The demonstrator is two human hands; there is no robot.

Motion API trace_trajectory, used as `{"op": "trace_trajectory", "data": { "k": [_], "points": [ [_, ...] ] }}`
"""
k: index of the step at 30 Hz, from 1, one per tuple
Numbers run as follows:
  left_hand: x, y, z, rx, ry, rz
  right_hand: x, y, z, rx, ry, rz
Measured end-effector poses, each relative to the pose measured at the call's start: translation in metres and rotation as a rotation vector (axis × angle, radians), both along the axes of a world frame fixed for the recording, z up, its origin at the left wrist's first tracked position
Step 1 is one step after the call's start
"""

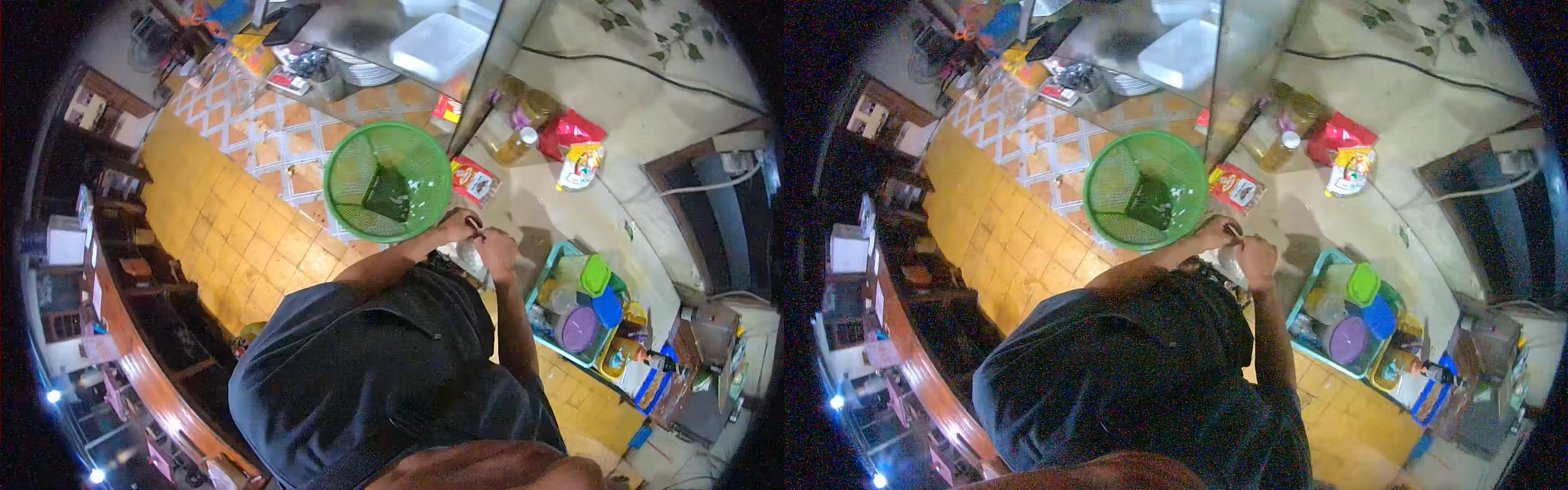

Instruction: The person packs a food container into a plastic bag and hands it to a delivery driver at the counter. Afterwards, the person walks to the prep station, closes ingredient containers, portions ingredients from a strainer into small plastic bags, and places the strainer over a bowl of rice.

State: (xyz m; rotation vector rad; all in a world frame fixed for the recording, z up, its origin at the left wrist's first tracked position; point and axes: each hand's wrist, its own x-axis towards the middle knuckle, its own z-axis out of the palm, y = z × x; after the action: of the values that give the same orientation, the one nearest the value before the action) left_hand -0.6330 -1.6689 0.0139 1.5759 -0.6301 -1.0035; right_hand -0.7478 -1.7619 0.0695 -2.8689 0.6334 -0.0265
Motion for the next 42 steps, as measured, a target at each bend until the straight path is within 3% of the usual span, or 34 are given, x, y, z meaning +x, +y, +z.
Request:
{"op": "trace_trajectory", "data": {
  "k": [7, 13, 14, 17, 18, 21, 22, 24, 28, 29, 31, 32, 33, 34, 35, 36, 39, 40, 42],
  "points": [
    [0.006, -0.002, 0.005, 0.212, -0.132, -0.026, 0.000, 0.001, 0.000, 0.035, -0.149, 0.103],
    [0.012, -0.012, -0.053, 0.320, -0.290, -0.025, -0.006, 0.005, -0.006, 0.258, -0.366, 0.051],
    [0.012, -0.002, -0.044, 0.163, -0.070, -0.069, -0.007, 0.006, -0.007, 0.218, -0.302, 0.042],
    [0.009, -0.005, -0.069, 0.107, -0.091, -0.048, -0.007, 0.005, -0.009, 0.085, -0.222, 0.079],
    [0.004, -0.010, -0.027, 0.288, -0.173, -0.003, -0.007, 0.007, 0.004, 0.123, -0.040, 0.076],
    [0.000, -0.013, -0.023, 0.204, -0.003, 0.069, -0.006, 0.018, 0.030, 0.073, 0.059, 0.025],
    [-0.001, -0.012, -0.023, 0.205, -0.009, 0.045, -0.008, 0.016, 0.025, 0.075, 0.055, 0.001],
    [0.000, -0.008, -0.020, 0.001, 0.240, 0.019, -0.013, 0.010, 0.012, 0.153, -0.065, 0.016],
    [0.001, -0.004, 0.011, 0.132, 0.456, -0.034, -0.018, 0.007, -0.006, 0.265, -0.244, -0.120],
    [-0.002, -0.004, 0.001, 0.138, 0.441, -0.058, -0.018, 0.005, -0.017, 0.350, -0.292, -0.207],
    [-0.013, -0.005, -0.023, -0.064, -0.021, -0.009, -0.019, 0.002, -0.019, 0.431, -0.353, -0.336],
    [-0.021, 0.001, 0.000, -0.176, -0.088, -0.028, -0.016, 0.004, -0.012, 0.497, -0.409, -0.387],
    [-0.025, 0.005, -0.008, -0.162, -0.079, -0.070, -0.015, 0.006, -0.011, 0.567, -0.461, -0.439],
    [-0.025, 0.007, -0.016, -0.254, -0.339, -0.092, -0.012, 0.003, -0.044, 0.669, -0.541, -0.479],
    [-0.022, 0.004, -0.035, -0.358, -0.602, -0.107, -0.015, 0.007, -0.041, 0.671, -0.549, -0.510],
    [-0.015, -0.007, -0.099, -0.382, 0.029, -0.025, -0.016, 0.010, -0.026, 0.640, -0.542, -0.469],
    [-0.008, -0.006, -0.051, -0.341, 0.149, -0.088, -0.029, 0.007, -0.023, 0.676, -0.609, -0.321],
    [-0.010, -0.006, -0.035, -0.339, 0.147, -0.082, -0.042, 0.006, -0.014, 0.528, -0.433, -0.399],
    [-0.024, -0.007, -0.009, -0.262, -0.522, 0.090, -0.074, 0.011, -0.015, 0.301, -0.021, -0.531]
  ]
}}
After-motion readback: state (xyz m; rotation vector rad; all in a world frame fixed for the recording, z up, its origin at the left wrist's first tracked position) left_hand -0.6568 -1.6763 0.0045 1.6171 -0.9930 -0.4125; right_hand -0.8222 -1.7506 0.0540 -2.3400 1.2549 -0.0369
